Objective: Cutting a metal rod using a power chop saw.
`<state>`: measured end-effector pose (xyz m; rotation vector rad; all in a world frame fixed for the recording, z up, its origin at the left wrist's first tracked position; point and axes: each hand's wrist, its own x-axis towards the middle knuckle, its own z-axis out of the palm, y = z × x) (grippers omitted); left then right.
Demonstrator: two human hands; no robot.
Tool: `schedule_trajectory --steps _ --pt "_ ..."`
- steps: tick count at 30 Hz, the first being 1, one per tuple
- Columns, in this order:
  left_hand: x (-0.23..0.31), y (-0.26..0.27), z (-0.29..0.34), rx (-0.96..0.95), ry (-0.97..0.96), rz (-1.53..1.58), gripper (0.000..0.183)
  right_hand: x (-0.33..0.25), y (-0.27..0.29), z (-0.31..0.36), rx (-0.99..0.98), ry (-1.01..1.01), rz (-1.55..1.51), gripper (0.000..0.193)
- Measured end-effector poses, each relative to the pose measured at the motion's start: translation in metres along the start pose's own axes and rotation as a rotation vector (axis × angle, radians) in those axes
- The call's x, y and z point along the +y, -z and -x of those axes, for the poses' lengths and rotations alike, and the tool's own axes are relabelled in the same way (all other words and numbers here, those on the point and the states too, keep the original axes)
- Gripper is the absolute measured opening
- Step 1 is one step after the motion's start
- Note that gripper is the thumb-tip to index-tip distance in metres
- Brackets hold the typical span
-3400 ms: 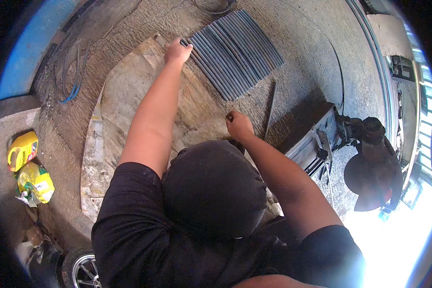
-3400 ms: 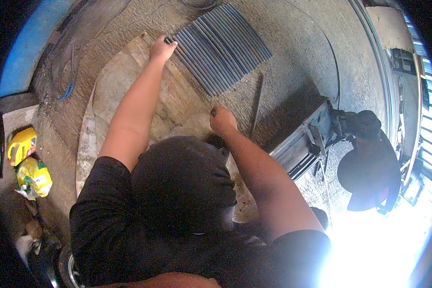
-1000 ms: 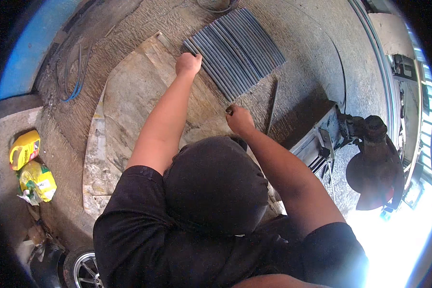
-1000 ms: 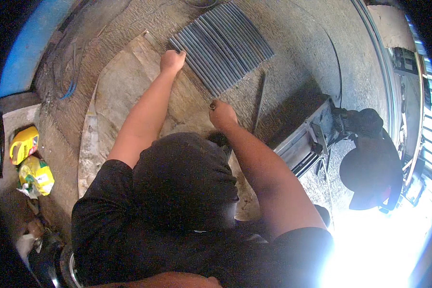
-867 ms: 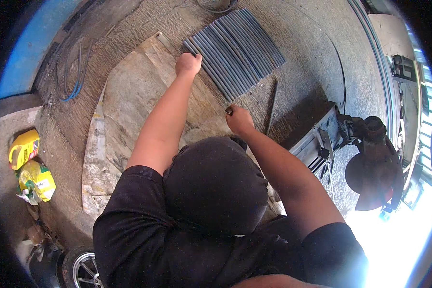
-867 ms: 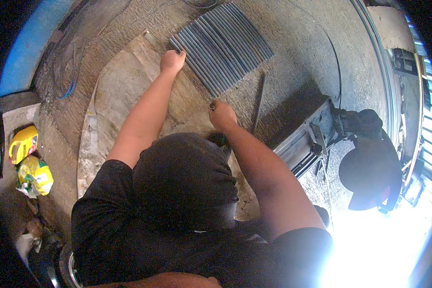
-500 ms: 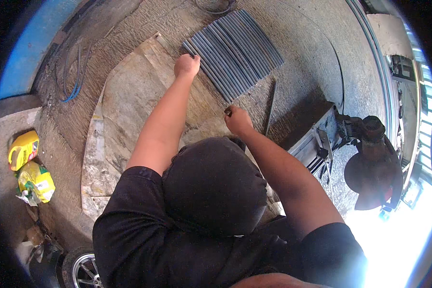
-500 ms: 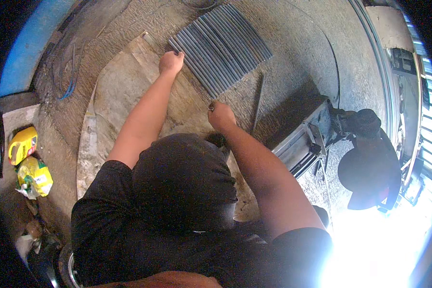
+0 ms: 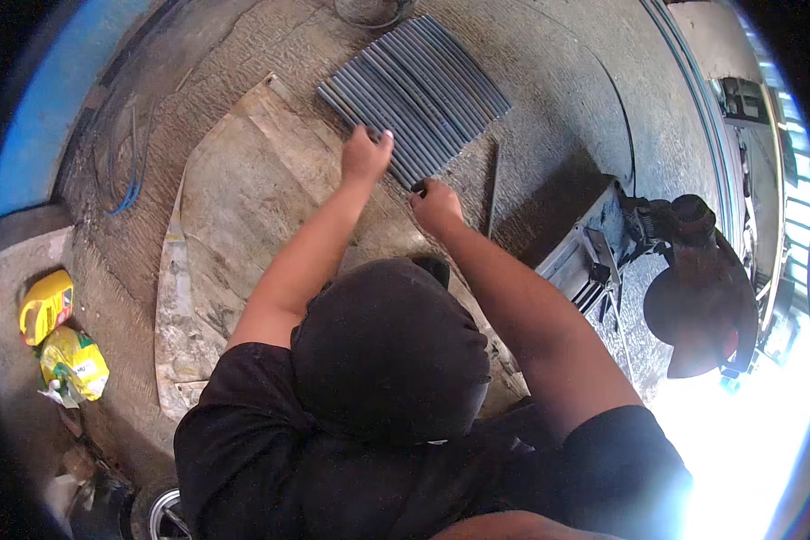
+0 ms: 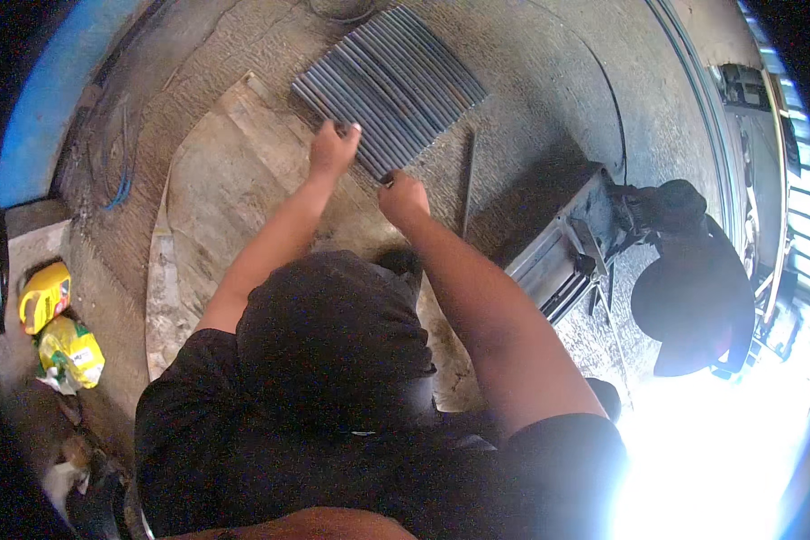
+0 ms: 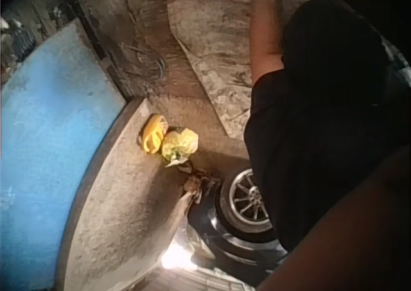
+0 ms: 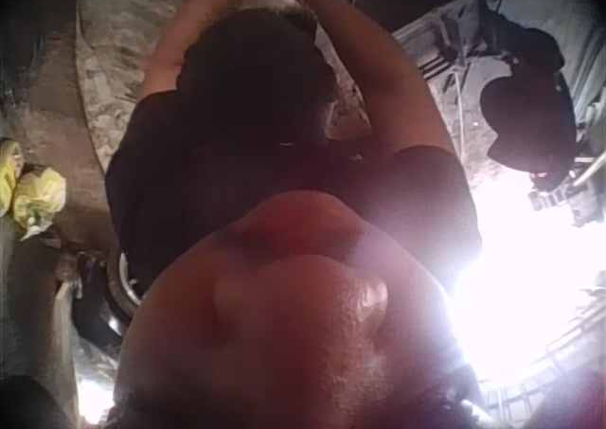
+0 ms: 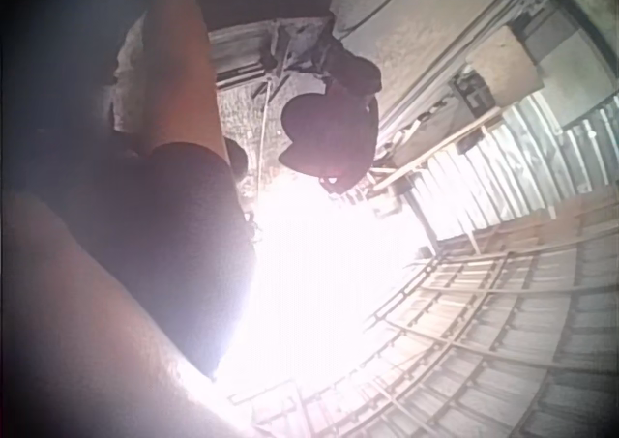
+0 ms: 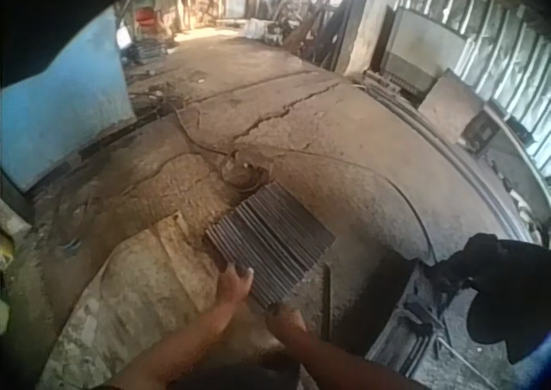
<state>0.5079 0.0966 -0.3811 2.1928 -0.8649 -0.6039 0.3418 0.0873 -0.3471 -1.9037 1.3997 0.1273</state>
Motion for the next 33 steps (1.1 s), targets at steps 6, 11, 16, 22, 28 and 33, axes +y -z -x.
schedule_trajectory --steps 6,11,16,22,28,33 --pt "0.04 -0.046 0.047 -0.122 -0.366 0.008 0.036 0.025 0.029 -0.01 0.154 -0.126 -0.051 0.031" --pt "0.063 -0.077 0.071 -0.476 -0.51 0.005 0.044 0.078 0.045 0.001 0.254 -0.352 -0.01 0.035" --pt "0.068 -0.085 0.088 -0.531 -0.67 -0.038 0.047 0.113 0.047 0.01 0.1 -0.469 0.076 0.035" --pt "0.074 -0.096 0.087 -0.767 -0.361 -0.033 0.048 0.129 0.05 -0.003 0.111 -0.475 0.03 0.031" --pt "0.088 -0.13 0.078 -0.736 -0.016 0.138 0.041 0.122 0.076 0.012 0.077 -0.317 0.009 0.029" --pt "0.117 -0.133 0.076 -0.777 0.285 0.508 0.036 0.115 0.103 0.039 0.109 -0.296 -0.005 0.029"
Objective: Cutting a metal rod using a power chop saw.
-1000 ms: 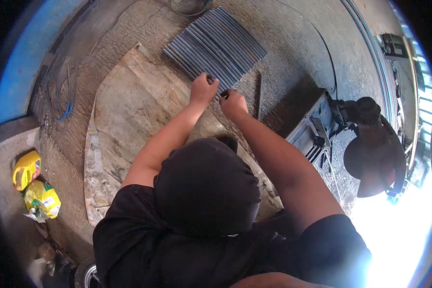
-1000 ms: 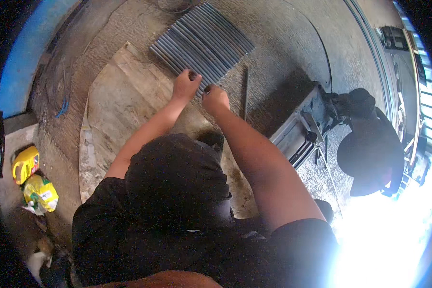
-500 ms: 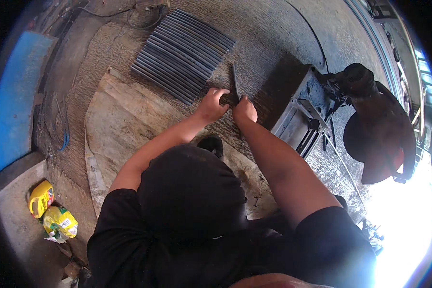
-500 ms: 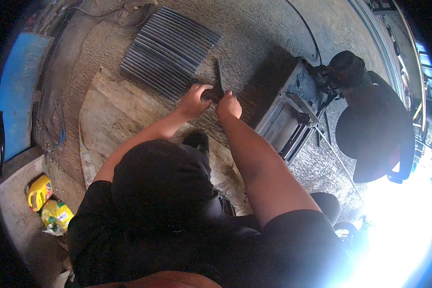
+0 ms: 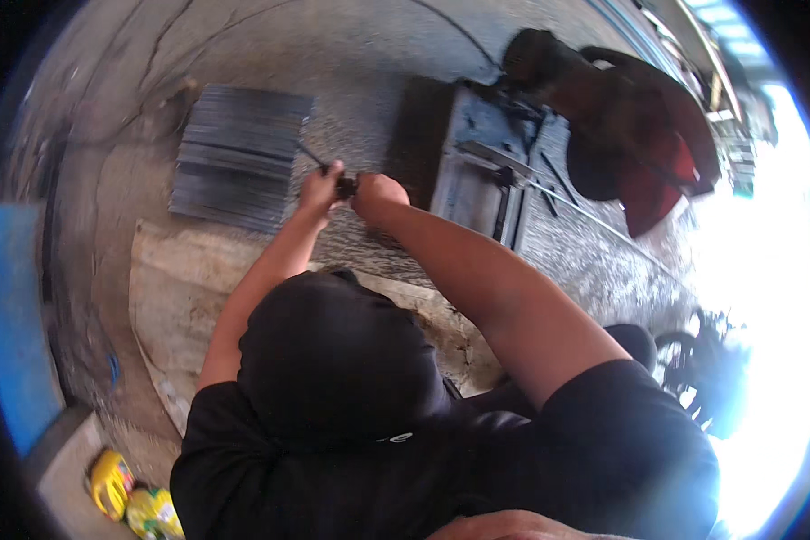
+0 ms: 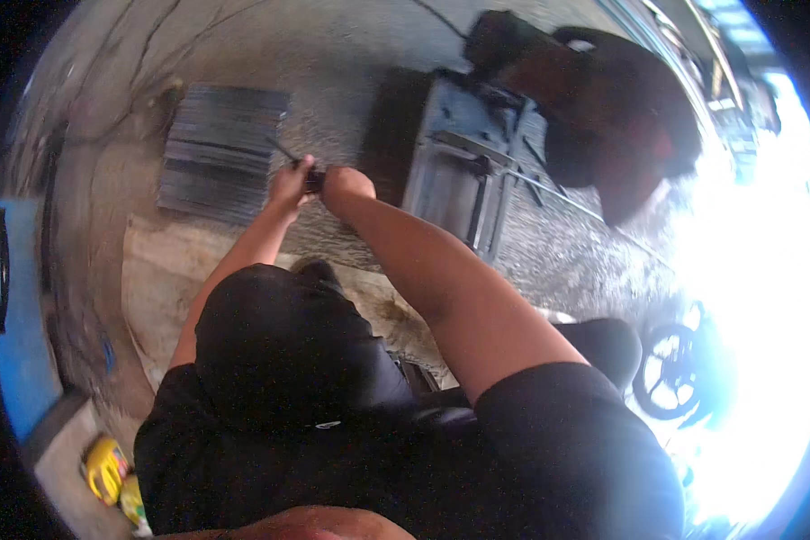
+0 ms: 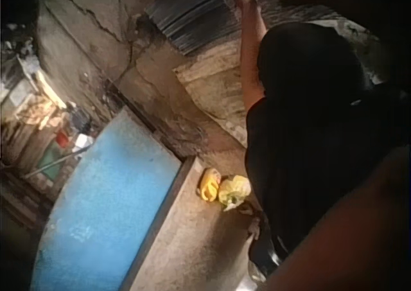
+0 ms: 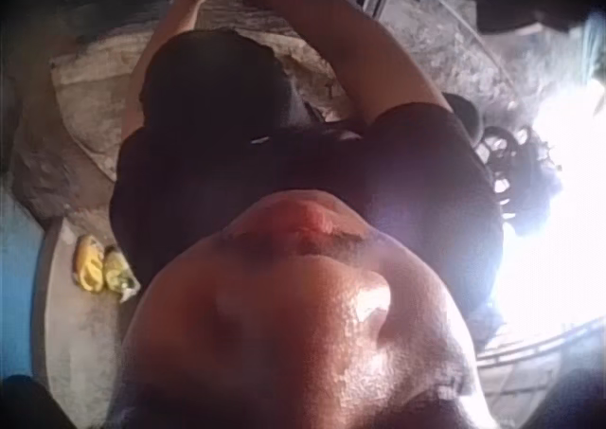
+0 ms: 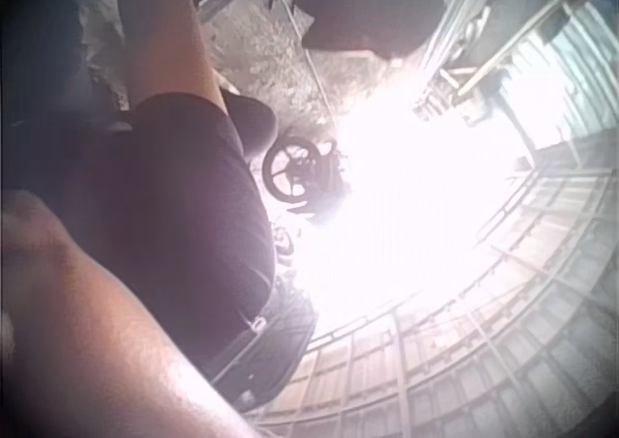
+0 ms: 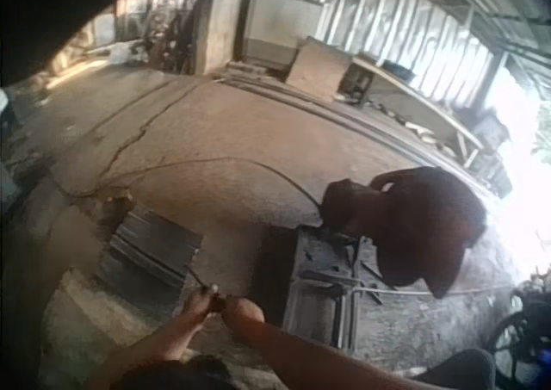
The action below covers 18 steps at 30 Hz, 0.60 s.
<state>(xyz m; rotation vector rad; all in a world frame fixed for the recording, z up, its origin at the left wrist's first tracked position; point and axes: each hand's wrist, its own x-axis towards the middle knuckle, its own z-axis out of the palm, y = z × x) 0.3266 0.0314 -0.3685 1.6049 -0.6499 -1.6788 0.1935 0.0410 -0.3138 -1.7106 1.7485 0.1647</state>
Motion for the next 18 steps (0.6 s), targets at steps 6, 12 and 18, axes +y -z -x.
schedule_trajectory --steps 6,12,18 --pt "0.06 -0.041 0.022 -0.159 -0.215 0.275 0.036 0.011 0.064 0.049 0.528 0.151 0.046 0.017" --pt "0.178 -0.086 0.063 0.072 -0.621 -0.081 0.037 -0.019 0.144 0.111 0.841 0.206 -0.083 0.019" --pt "0.241 -0.138 0.157 -0.138 -0.455 -0.086 0.037 -0.009 0.174 0.166 0.886 0.189 -0.533 0.052"
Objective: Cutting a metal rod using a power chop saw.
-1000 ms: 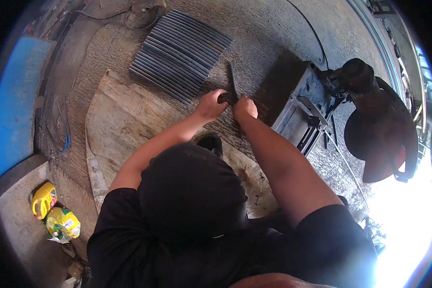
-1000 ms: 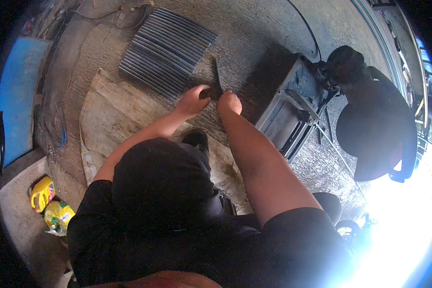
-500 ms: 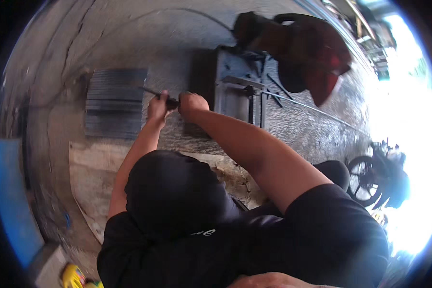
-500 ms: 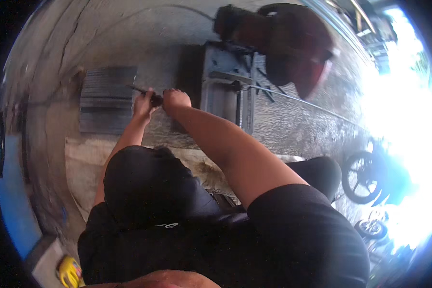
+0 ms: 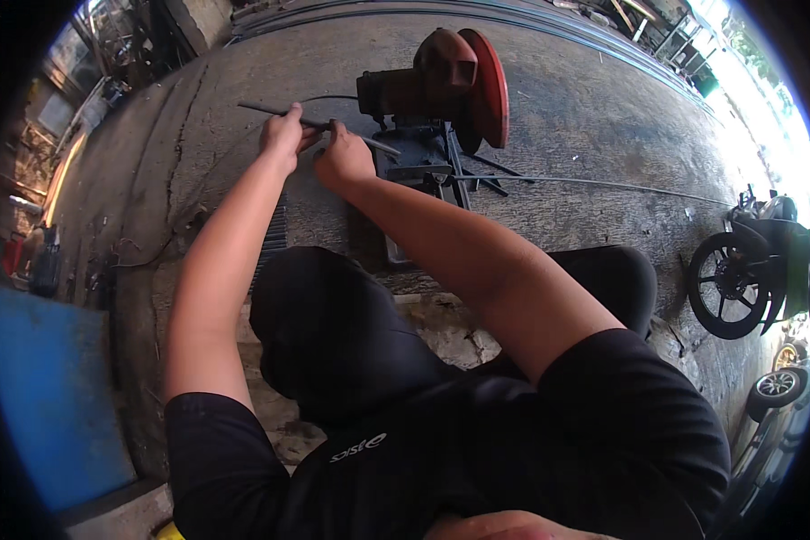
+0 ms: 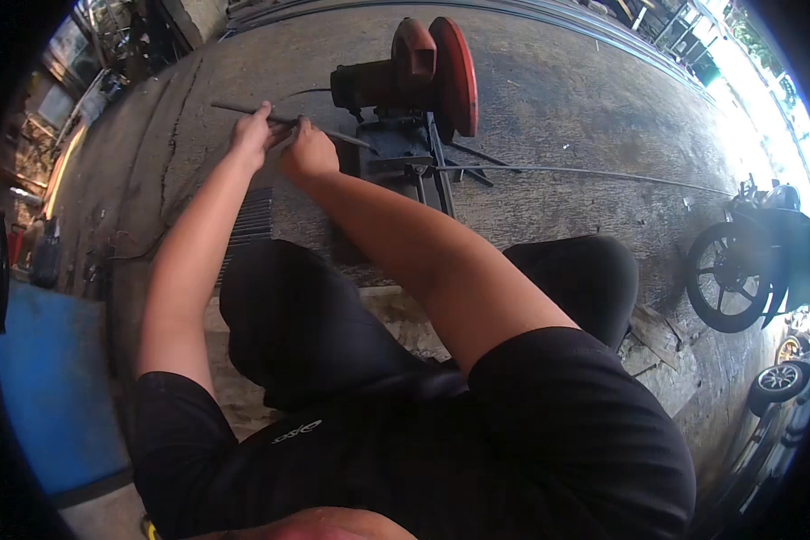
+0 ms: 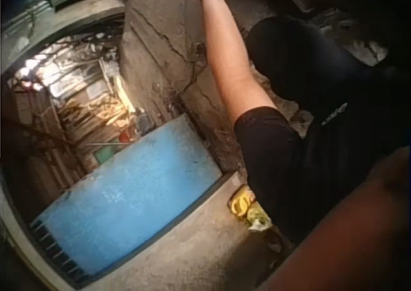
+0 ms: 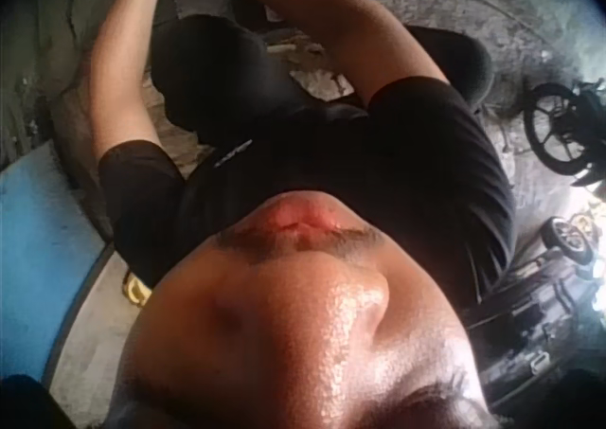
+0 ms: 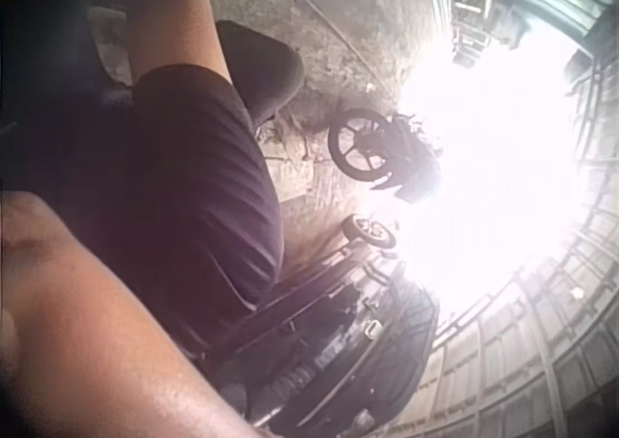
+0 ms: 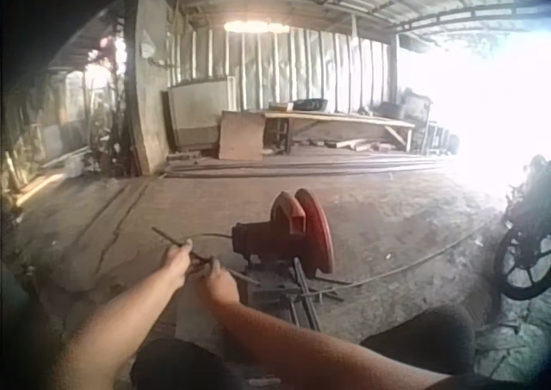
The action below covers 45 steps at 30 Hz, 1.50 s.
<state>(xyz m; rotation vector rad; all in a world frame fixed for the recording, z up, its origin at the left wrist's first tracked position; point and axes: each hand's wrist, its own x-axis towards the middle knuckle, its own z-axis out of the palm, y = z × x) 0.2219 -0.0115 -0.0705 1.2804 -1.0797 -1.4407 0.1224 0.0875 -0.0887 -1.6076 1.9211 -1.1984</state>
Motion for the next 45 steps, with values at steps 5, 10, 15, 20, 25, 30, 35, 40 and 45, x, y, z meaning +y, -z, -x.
schedule_trajectory --steps 5,10,15,20,25,30,35,40,45 --pt "-0.011 -0.05 0.009 0.042 0.076 -0.069 0.038 0.03 0.04 0.008 -0.099 -0.067 -0.051 0.066" --pt "-0.082 -0.092 0.005 0.362 0.074 -0.496 0.049 0.079 0.062 0.018 -0.306 -0.102 0.009 0.068" --pt "-0.134 -0.124 0.022 0.49 0.123 -0.666 0.054 0.138 0.046 0.017 -0.367 -0.168 0.009 0.064" --pt "-0.167 -0.141 -0.003 0.426 0.192 -0.552 0.054 0.197 0.019 -0.008 -0.43 -0.172 0.015 0.07" --pt "-0.221 -0.143 -0.055 0.461 0.254 -0.407 0.051 0.239 -0.013 -0.035 -0.471 -0.282 0.032 0.074" --pt "-0.261 -0.141 -0.088 0.425 0.297 -0.478 0.052 0.268 -0.028 -0.043 -0.523 -0.353 -0.027 0.071" --pt "-0.264 -0.138 -0.084 0.334 0.437 -0.657 0.05 0.274 -0.039 -0.029 -0.343 -0.37 -0.038 0.058" --pt "-0.262 -0.142 -0.08 0.325 0.527 -0.452 0.049 0.276 -0.041 -0.021 -0.297 -0.323 -0.064 0.045" --pt "-0.277 -0.137 -0.079 0.349 0.635 -0.085 0.049 0.282 -0.038 -0.014 -0.333 -0.363 -0.034 0.04"
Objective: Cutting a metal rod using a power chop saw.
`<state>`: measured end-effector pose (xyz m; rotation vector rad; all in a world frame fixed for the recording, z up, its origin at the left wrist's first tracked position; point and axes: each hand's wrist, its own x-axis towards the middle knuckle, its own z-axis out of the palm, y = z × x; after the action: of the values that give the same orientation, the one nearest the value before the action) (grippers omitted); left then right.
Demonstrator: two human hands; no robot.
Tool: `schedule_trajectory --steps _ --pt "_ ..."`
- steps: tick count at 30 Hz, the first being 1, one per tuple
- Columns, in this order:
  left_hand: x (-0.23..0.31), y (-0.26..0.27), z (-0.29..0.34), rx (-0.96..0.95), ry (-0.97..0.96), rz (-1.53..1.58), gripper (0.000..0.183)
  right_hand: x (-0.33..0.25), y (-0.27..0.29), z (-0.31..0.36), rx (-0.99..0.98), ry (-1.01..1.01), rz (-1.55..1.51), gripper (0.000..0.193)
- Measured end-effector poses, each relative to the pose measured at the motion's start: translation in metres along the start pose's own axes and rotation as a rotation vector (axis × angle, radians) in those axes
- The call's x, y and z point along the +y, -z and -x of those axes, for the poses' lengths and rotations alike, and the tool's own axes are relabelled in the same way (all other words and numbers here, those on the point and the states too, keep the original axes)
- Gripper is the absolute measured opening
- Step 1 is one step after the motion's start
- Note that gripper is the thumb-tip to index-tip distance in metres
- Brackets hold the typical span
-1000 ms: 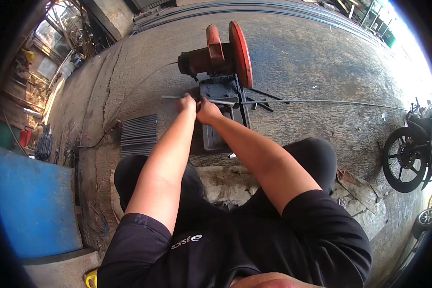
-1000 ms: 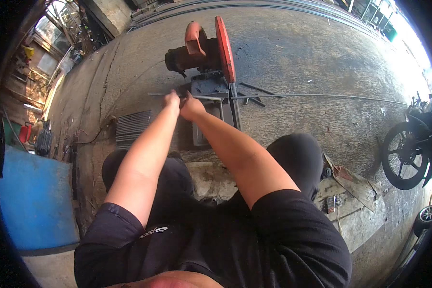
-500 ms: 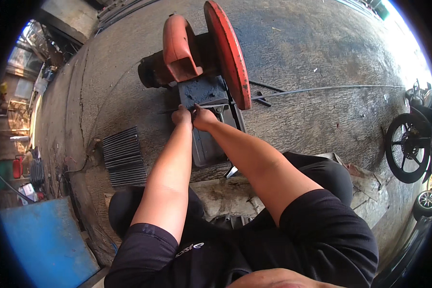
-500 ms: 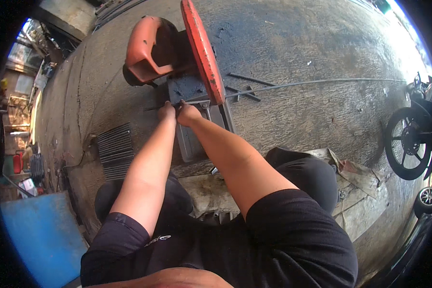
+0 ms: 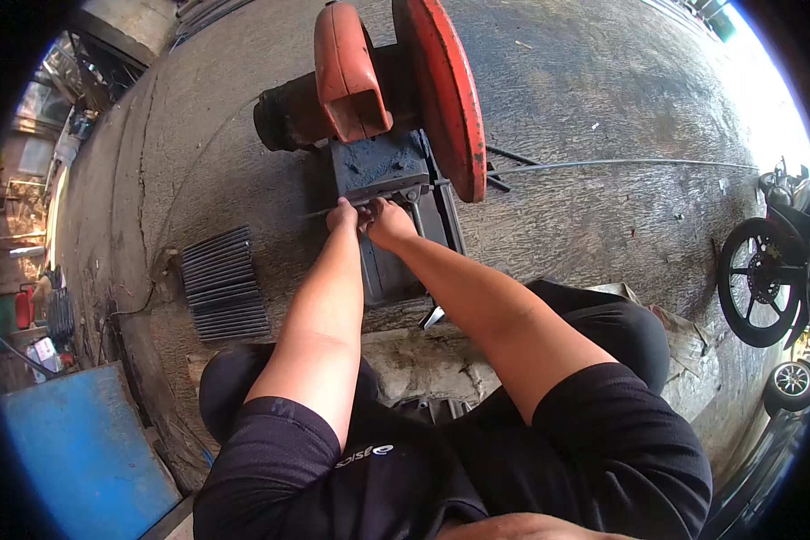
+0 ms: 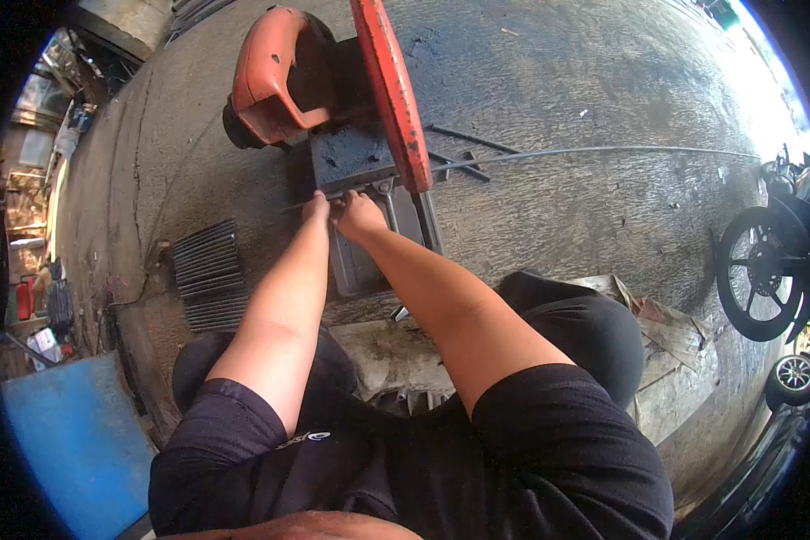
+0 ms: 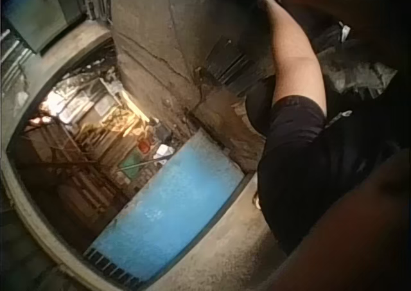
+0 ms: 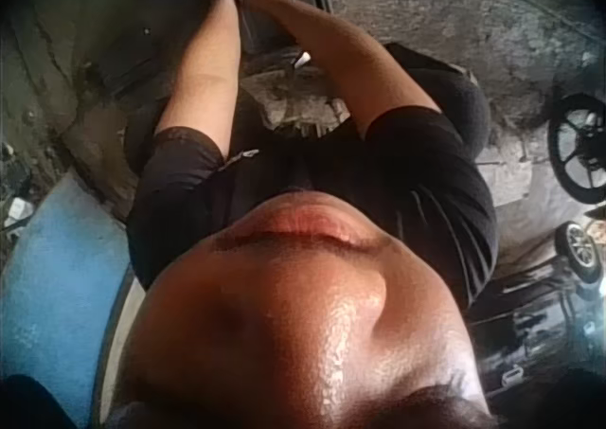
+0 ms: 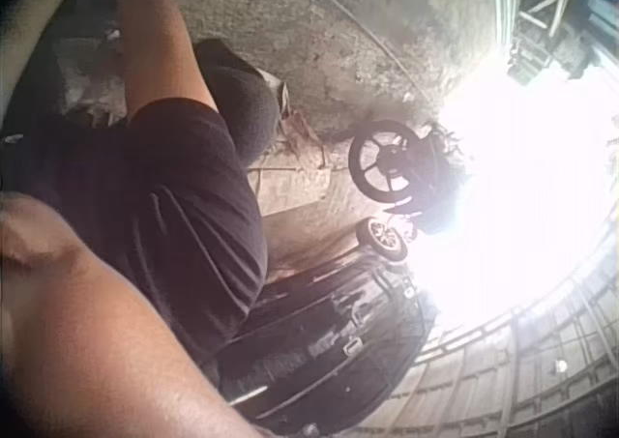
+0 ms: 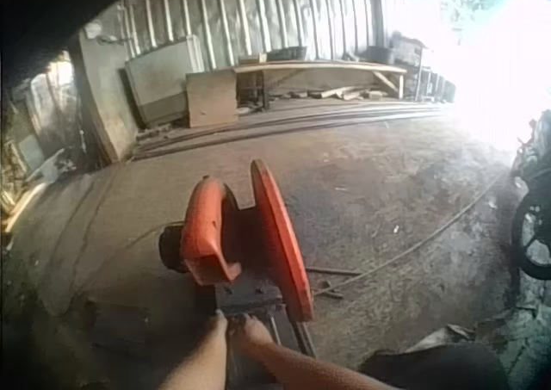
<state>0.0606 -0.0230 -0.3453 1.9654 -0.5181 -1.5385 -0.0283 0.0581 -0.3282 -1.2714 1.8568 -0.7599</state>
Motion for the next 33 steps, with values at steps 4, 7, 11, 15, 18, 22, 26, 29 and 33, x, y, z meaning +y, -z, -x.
schedule_trajectory --steps 4,7,11,15,18,22,26,29,33 --pt "-0.005 0.003 -0.009 0.037 -0.047 -0.354 0.048 0.002 0.002 0.004 -0.002 -0.018 -0.019 0.044" --pt "-0.006 0.003 -0.013 0.032 -0.015 -0.396 0.049 0.0 0.005 0.004 -0.042 -0.055 -0.029 0.048" --pt "-0.012 0.001 -0.014 0.057 -0.019 -0.347 0.048 0.0 0.008 0.003 -0.066 -0.14 -0.047 0.049" --pt "-0.018 -0.005 -0.014 0.08 -0.049 -0.306 0.042 0.006 0.011 0.003 0.045 -0.19 -0.141 0.044" --pt "-0.023 -0.01 -0.006 0.35 -0.415 -0.761 0.044 0.01 0.015 0.001 0.114 -0.198 -0.098 0.033" --pt "-0.039 -0.023 0.023 0.274 -0.575 -0.738 0.04 0.017 0.027 0.005 0.232 -0.319 -0.21 0.03" --pt "-0.058 -0.048 0.054 0.056 -0.624 -0.671 0.039 0.032 0.052 0.016 0.327 -0.355 -0.275 0.03" --pt "-0.067 -0.071 0.068 -0.065 -0.586 -0.728 0.038 0.05 0.068 0.026 0.378 -0.436 -0.409 0.03" --pt "-0.085 -0.098 0.083 -0.199 -0.519 -0.655 0.036 0.084 0.088 0.034 0.4 -0.47 -0.559 0.025"
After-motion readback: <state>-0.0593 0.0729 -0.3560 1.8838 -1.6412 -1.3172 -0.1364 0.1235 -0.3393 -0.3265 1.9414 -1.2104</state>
